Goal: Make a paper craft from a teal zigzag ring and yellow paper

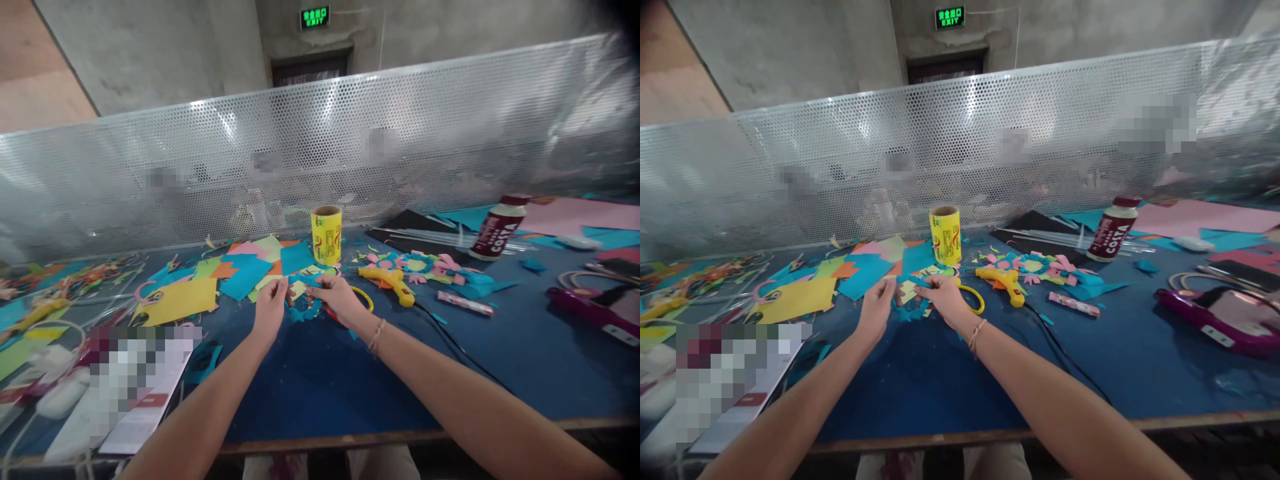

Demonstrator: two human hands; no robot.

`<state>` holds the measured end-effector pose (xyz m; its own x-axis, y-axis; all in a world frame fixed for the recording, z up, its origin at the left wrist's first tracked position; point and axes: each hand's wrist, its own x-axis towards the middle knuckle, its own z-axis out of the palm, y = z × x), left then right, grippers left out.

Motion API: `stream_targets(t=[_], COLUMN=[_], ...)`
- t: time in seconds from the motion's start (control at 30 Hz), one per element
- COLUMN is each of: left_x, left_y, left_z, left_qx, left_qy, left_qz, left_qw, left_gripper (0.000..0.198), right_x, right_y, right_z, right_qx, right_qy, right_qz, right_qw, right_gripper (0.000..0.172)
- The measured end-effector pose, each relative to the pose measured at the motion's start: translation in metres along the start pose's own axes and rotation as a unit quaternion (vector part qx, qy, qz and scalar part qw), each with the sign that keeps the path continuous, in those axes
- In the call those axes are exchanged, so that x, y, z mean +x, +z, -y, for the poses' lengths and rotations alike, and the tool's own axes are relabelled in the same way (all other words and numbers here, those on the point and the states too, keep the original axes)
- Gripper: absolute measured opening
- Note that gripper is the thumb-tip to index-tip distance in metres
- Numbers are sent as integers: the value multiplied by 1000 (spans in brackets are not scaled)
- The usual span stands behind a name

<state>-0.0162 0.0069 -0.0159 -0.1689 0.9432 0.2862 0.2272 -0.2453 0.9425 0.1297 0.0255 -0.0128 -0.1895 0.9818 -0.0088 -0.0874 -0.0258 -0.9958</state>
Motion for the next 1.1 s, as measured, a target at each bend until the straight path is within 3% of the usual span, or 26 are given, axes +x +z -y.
stream_targets(t=[0.17, 0.37, 0.57, 0.73, 1.1], left_x=[2, 12, 15, 17, 15], left_y=[-5, -14, -15, -15, -12], left_z=[2, 7, 7, 10, 7], left_qx=[96, 188, 208, 214, 138], left_qy=[32, 78, 55, 55, 44], left_qz=[-33, -9, 51, 65, 80], left_qw=[994, 979, 975, 973, 986], left_gripper=[43, 41, 39, 40, 35], right_x=[-3, -3, -4, 0, 0], right_y=[6, 7, 1, -3, -5], right_z=[-6, -10, -4, -7, -9], right_qx=[-87, -73, -62, -53, -73], right_qy=[-79, 6, 89, 77, 39], right_qz=[21, 50, 122, 95, 101], right_qw=[993, 996, 987, 991, 991], right_gripper=[31, 23, 14, 25, 33])
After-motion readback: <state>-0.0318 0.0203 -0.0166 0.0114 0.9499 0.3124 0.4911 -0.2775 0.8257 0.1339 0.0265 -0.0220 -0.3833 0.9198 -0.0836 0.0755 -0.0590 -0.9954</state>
